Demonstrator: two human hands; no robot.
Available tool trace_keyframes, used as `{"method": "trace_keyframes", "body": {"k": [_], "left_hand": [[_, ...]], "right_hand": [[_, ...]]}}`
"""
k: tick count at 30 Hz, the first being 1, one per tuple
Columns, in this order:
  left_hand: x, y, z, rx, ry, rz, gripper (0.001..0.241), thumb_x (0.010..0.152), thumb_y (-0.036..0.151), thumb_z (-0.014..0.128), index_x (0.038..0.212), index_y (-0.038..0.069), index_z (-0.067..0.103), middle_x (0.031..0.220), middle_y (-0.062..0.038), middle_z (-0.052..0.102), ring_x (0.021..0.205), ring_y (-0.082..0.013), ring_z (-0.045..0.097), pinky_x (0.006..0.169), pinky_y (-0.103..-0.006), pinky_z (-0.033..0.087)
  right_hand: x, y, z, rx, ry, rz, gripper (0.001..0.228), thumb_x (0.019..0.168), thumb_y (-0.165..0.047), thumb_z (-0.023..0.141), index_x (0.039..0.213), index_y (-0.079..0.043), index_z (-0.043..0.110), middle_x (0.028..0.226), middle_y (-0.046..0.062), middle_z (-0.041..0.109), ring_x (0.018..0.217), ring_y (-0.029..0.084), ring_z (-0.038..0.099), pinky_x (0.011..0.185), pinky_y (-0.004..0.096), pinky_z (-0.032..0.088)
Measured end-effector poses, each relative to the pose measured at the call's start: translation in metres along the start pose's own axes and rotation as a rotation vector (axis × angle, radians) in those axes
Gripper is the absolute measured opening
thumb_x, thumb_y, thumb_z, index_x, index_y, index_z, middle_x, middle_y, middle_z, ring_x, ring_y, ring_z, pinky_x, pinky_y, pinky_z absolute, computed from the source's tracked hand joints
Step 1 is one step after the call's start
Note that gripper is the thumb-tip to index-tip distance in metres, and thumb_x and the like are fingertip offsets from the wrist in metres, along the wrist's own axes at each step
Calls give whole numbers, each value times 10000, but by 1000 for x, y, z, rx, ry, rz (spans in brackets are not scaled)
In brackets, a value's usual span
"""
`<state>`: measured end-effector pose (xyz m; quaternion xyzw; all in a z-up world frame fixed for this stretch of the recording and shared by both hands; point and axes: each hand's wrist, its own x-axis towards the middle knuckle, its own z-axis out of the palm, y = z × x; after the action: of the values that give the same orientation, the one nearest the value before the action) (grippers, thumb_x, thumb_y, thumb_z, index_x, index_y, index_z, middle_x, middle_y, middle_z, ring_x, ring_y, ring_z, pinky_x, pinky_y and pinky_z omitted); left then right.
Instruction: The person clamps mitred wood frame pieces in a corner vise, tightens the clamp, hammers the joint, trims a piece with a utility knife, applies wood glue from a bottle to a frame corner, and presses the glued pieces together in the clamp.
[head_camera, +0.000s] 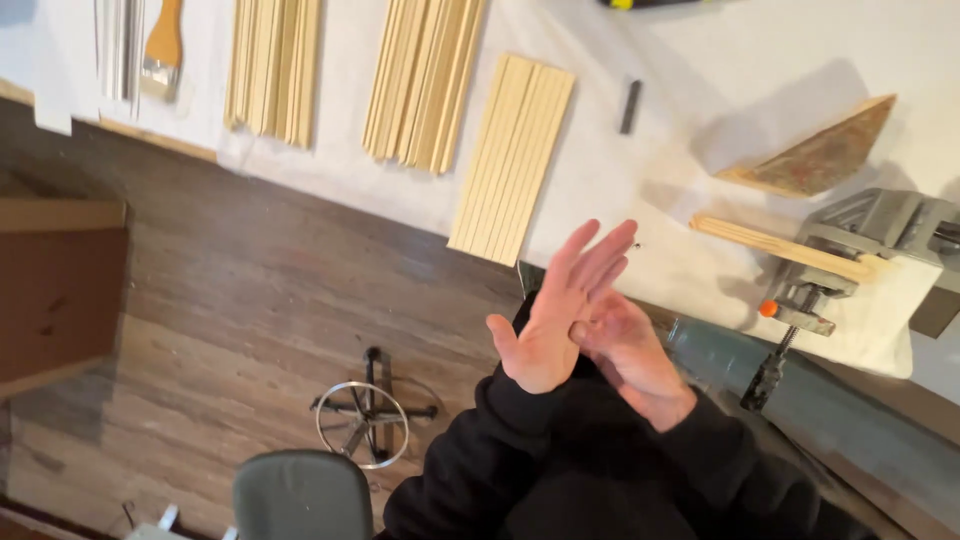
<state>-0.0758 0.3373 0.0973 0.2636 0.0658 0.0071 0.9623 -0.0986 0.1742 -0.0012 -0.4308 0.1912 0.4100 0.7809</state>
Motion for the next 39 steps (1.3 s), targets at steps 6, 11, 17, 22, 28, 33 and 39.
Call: {"method": "trace_keyframes", "body": {"k": [6, 11, 17, 22, 28, 33, 39], "left_hand": [[5, -32, 31, -65, -65, -92, 1306, 832, 936, 364, 1674, -13, 56, 1753, -261, 92, 1628, -420, 168, 1340, -530, 106], [20, -30, 40, -58, -95, -130, 1264, 840, 920, 361, 1682, 42, 18, 1777, -208, 35, 1652, -382, 103, 1355, -511, 61], [87, -43, -25, 687, -217, -158, 999, 936, 594, 605, 1661, 69, 161, 1706, -174, 253, 1595, -321, 255, 1302, -496, 206], [185, -103, -129, 1491, 69, -176, 663, 875, 312, 754, 1455, 89, 524, 1297, -109, 696, 1202, -264, 689, 952, -418, 614], [325, -119, -152, 2005, -274, 638, 646, 849, 39, 657, 1470, -14, 488, 1406, -245, 571, 1283, -435, 546, 1082, -498, 453], [413, -132, -234, 2292, -551, 736, 479, 925, 22, 626, 1401, 69, 641, 1251, -141, 668, 1106, -355, 645, 910, -513, 522], [269, -98, 0, 1818, -469, 387, 566, 891, -19, 816, 1409, -2, 587, 1203, -163, 660, 1068, -305, 687, 895, -423, 584]], "right_hand": [[-18, -65, 67, 83, 165, -220, 300, 956, -58, 678, 1241, 16, 622, 1101, 99, 725, 980, 196, 705, 861, 347, 579], [-36, -53, 60, 176, 218, -111, 391, 965, -59, 661, 1344, 10, 592, 1138, 129, 726, 988, 219, 703, 839, 369, 586], [-95, -48, -13, -45, 436, -237, 392, 894, -56, 660, 1278, 12, 636, 1095, 125, 774, 920, 197, 745, 814, 338, 615], [-162, -34, -107, -338, 864, -404, 190, 1043, -103, 665, 1074, 73, 729, 994, 151, 769, 738, 186, 700, 684, 283, 551], [-202, -23, -164, -6, 788, -720, 345, 1106, -144, 545, 828, 26, 658, 751, 56, 706, 610, 81, 644, 540, 168, 482], [-214, -57, -166, -579, 1120, -296, 165, 972, -87, 676, 1055, 15, 775, 881, 136, 767, 669, 189, 702, 599, 245, 537], [-190, -108, -192, -951, 838, -741, 330, 924, 6, 684, 1239, -81, 723, 1263, 131, 736, 1107, 229, 733, 933, 332, 597]]}}
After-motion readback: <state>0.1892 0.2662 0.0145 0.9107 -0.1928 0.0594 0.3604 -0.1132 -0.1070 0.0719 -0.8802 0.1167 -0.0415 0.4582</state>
